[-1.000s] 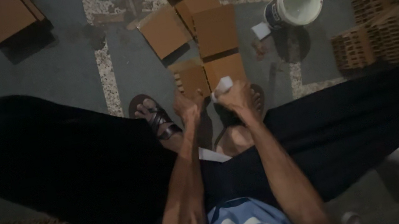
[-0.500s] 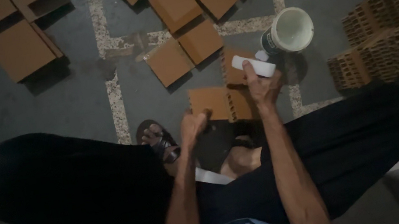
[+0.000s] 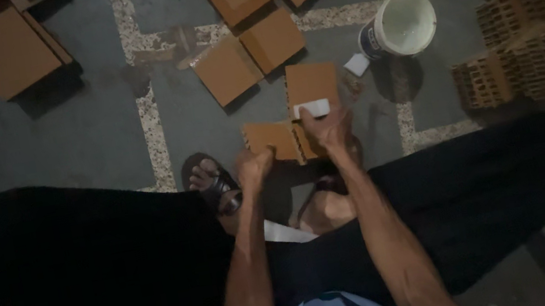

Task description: The person sits on the floor and assembles small cardboard boxes by applying glue to the edges with a white bottle, then folding and pressing the flaps to form the box shape. Completed boxes are set aside on the floor.

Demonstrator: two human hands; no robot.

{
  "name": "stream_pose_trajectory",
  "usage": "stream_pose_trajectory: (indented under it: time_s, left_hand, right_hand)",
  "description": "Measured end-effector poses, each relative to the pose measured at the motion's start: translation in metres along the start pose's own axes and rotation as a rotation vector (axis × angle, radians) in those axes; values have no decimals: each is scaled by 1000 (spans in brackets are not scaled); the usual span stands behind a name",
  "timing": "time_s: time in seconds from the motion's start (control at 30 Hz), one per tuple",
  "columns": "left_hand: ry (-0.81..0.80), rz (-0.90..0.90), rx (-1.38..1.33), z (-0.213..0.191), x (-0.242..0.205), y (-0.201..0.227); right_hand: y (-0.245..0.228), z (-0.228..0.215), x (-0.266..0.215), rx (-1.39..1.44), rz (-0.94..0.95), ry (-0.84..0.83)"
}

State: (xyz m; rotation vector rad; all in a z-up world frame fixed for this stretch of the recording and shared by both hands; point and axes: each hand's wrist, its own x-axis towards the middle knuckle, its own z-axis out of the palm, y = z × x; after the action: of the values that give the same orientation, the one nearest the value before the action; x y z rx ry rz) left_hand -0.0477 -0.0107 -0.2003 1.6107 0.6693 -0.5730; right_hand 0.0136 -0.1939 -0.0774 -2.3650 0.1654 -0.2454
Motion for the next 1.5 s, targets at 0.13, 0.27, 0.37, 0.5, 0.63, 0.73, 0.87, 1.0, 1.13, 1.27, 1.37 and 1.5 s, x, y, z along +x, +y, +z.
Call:
stream_pose_trajectory:
  time_s: [0.13,0.27,0.37,0.5,0.63,0.73,0.87,1.0,1.13,1.27,1.37,1.5]
  left_hand:
    - [74,-167,264,-6,-11,31]
    - [9,-199,315,-14,-25,56]
    - [-10,-222,335,-17,-26,67]
    - [-52,-300,362,-17,-23,70]
    - [-83,-312,371,-18,-21,70]
    - [-88,-246,414,-18,-21,68]
    - [-77,-244,404,-14,-18,57]
    - [-41,-246,375,-12,-14,44]
    - [-16,-230,351,-6,-9,36]
    - [2,-220,329,-2,-6,27]
    - [17,-200,310,1,-1,23]
    - [22,-188,292,4,1,21]
  right_hand:
    - [0,12,-10,-80,39,-12]
    - [6,22,-8,-60,-13,15]
    - [12,35,8,-31,-55,47]
    - [23,50,50,-69,-116,19]
    - [18,58,80,-37,-146,26]
    - [8,56,88,-86,-204,91]
    - [12,51,87,-14,-109,13]
    - [33,50,80,-137,-156,-72]
    - [52,48,55,-107,-1,-124]
    - [55,42,26,-170,12,-182]
    - [52,37,14,-119,33,-200]
    - [51,33,16,-186,116,-273]
